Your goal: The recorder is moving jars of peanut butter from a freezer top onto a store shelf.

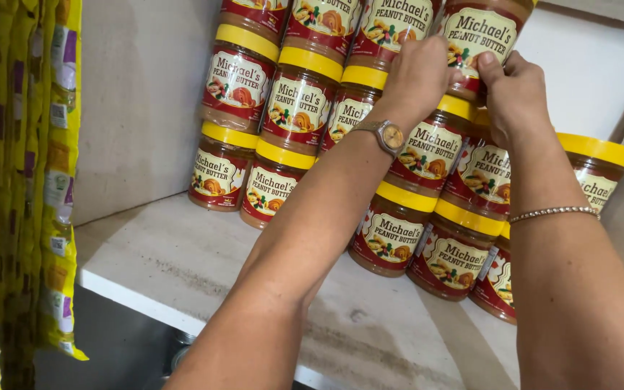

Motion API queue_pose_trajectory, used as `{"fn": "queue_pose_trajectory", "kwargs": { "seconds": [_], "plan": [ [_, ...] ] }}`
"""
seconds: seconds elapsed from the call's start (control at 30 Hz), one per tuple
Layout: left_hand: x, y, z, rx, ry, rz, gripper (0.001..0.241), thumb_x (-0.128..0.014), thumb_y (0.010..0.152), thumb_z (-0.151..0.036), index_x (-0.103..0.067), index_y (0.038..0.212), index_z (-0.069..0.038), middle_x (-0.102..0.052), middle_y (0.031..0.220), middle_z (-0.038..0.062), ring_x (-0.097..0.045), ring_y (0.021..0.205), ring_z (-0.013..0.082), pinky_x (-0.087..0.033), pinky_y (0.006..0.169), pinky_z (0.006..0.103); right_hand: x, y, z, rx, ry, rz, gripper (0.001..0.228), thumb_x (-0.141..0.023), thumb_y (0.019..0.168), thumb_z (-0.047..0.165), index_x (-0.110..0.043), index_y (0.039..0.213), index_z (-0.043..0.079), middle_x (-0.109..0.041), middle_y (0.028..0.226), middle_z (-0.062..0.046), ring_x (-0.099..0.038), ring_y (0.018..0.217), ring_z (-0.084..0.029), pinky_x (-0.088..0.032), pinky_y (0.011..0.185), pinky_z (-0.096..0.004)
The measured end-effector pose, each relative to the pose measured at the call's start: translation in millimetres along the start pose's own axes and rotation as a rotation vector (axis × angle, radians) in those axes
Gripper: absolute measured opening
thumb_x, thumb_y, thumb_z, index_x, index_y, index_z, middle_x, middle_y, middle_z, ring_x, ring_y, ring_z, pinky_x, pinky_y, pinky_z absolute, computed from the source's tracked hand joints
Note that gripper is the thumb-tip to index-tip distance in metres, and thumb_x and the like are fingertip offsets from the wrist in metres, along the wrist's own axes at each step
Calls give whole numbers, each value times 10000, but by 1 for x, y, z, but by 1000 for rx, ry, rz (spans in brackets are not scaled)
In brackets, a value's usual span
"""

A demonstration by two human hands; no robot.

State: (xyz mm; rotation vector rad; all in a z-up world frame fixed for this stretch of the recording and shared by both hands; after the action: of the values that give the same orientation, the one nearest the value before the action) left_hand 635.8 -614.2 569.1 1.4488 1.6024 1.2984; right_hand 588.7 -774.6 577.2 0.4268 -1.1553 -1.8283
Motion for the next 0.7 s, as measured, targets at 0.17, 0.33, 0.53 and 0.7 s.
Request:
{"fn": "queue_pose_trajectory", "kwargs": {
  "seconds": [0.17, 0.33, 0.53, 0.7],
  "plan": [
    [-12, 7, 10, -102, 95, -34, 183, -764, 832, -140, -693, 926, 1, -727, 946, 225, -746, 903, 351, -597, 774, 443, -2, 2, -6, -1, -140, -43, 348, -566, 1090, 282, -626, 1312, 21, -719, 1087, -65, -624, 873, -129, -546, 738, -311],
    [-21, 11, 15, -104, 133, -7, 154, -742, 832, -122, -693, 928, -12, -739, 943, 204, -759, 902, 317, -607, 769, 420, 0, 9, -12, 97, -343, -52, 347, -578, 1111, 263, -612, 1298, -28, -717, 1086, -100, -610, 906, -145, -526, 826, -321],
    [-23, 16, 14, -135, 199, -56, 89, -672, 845, -65, -695, 924, -30, -728, 972, 196, -737, 918, 338, -597, 761, 451, 2, 11, -11, 130, -608, -69, 371, -557, 1140, 288, -593, 1288, -51, -704, 1107, -206, -649, 989, -294, -497, 905, -424],
    [-20, 20, 16, -121, 194, -39, 112, -636, 865, -69, -691, 957, -37, -730, 996, 195, -725, 971, 362, -591, 821, 468, 3, 13, -13, 198, -814, -119, 422, -560, 1168, 304, -532, 1331, -85, -655, 1164, -335, -625, 1098, -486, -477, 930, -517]
  ]
}}
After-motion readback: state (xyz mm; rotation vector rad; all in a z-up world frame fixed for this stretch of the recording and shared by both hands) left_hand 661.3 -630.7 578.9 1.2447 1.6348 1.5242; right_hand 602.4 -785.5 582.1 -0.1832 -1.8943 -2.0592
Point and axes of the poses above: each hand's wrist, its own y-axis towards the middle knuckle, its own x-axis out of the back of the hand, z = x × y, the point moved 3 cm from there along y, towards the middle knuckle
